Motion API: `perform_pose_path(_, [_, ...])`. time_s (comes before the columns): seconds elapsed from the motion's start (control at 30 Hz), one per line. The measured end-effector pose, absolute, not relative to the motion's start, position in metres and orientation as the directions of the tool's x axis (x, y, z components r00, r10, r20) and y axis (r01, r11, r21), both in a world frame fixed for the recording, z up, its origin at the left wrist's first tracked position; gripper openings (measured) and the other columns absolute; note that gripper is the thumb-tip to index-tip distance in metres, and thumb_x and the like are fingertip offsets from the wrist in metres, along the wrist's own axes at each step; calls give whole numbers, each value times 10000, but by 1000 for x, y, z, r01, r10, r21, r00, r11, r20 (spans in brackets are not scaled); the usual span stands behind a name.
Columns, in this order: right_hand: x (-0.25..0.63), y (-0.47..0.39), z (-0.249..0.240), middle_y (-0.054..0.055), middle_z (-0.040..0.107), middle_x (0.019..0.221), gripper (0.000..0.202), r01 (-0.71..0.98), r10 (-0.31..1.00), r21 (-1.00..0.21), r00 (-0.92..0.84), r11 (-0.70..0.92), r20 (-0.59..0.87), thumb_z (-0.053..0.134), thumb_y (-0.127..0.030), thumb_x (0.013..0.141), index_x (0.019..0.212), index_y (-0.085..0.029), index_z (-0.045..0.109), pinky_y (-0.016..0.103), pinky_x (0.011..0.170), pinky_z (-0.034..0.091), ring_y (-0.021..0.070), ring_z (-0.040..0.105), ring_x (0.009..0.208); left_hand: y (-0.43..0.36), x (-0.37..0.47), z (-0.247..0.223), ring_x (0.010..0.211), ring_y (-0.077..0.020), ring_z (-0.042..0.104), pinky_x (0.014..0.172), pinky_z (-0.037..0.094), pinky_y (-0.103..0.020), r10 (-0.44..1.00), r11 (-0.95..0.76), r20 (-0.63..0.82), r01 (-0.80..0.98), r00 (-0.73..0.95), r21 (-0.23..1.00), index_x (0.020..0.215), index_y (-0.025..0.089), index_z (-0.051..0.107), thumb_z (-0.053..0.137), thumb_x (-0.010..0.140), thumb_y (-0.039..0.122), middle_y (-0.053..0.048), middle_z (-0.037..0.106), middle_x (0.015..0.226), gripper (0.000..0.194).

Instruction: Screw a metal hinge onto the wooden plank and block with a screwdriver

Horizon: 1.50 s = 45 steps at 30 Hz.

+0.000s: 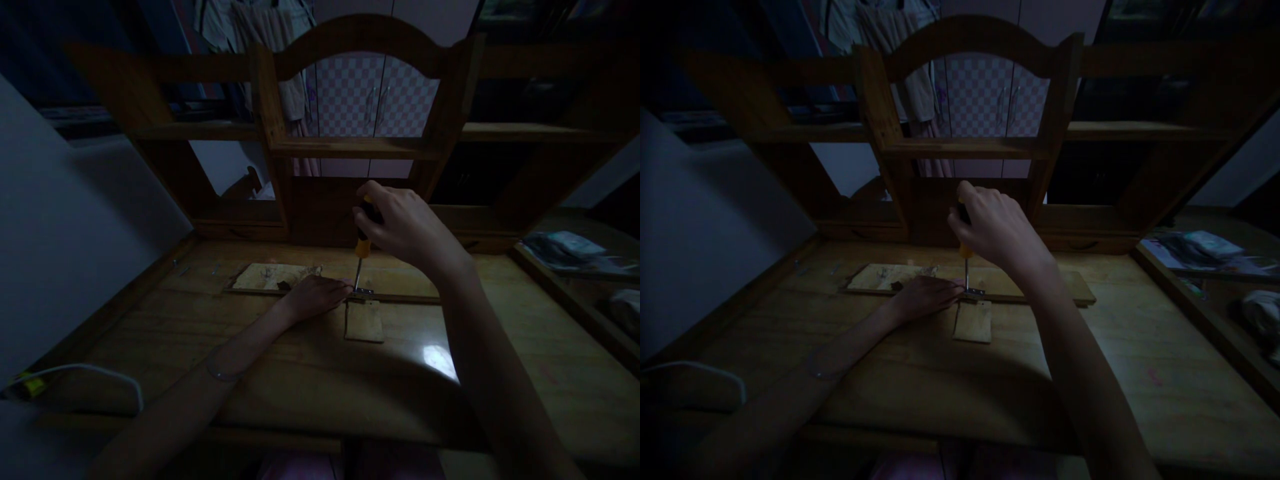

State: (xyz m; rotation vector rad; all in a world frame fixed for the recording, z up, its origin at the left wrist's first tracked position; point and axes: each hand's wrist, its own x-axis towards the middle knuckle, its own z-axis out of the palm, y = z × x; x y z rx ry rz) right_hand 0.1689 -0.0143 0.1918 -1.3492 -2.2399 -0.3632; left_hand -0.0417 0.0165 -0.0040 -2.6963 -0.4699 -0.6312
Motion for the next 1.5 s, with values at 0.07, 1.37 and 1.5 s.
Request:
perform_pose_path(0.07, [167,-15,191,99,714,932,326,904,752,14,-364,427,550,403,-406,985,1146,-179,572,336,672,362,253,651,814,16,-41,-3,1067,-160,702,866,595,-301,235,-891,486,386,842,-239,1224,183,577,491,1000,214,-63,694,1257,241])
perform_pose_path(1.37, [168,-18,193,62,708,873,319,882,736,24,-408,471,540,474,-362,920,1188,-204,545,323,662,341,226,632,752,20,-44,-9,1155,-182,665,914,591,-355,244,-909,462,368,853,-198,1290,190,545,489,993,196,-81,652,1326,303])
perform_pose_path(1.5, [168,-16,191,75,719,929,329,880,737,7,-402,475,543,466,-356,928,1214,-207,529,328,683,349,229,635,783,19,-43,-8,1169,-181,655,912,587,-349,254,-912,454,368,854,-182,1318,199,538,476,987,172,-87,649,1329,338])
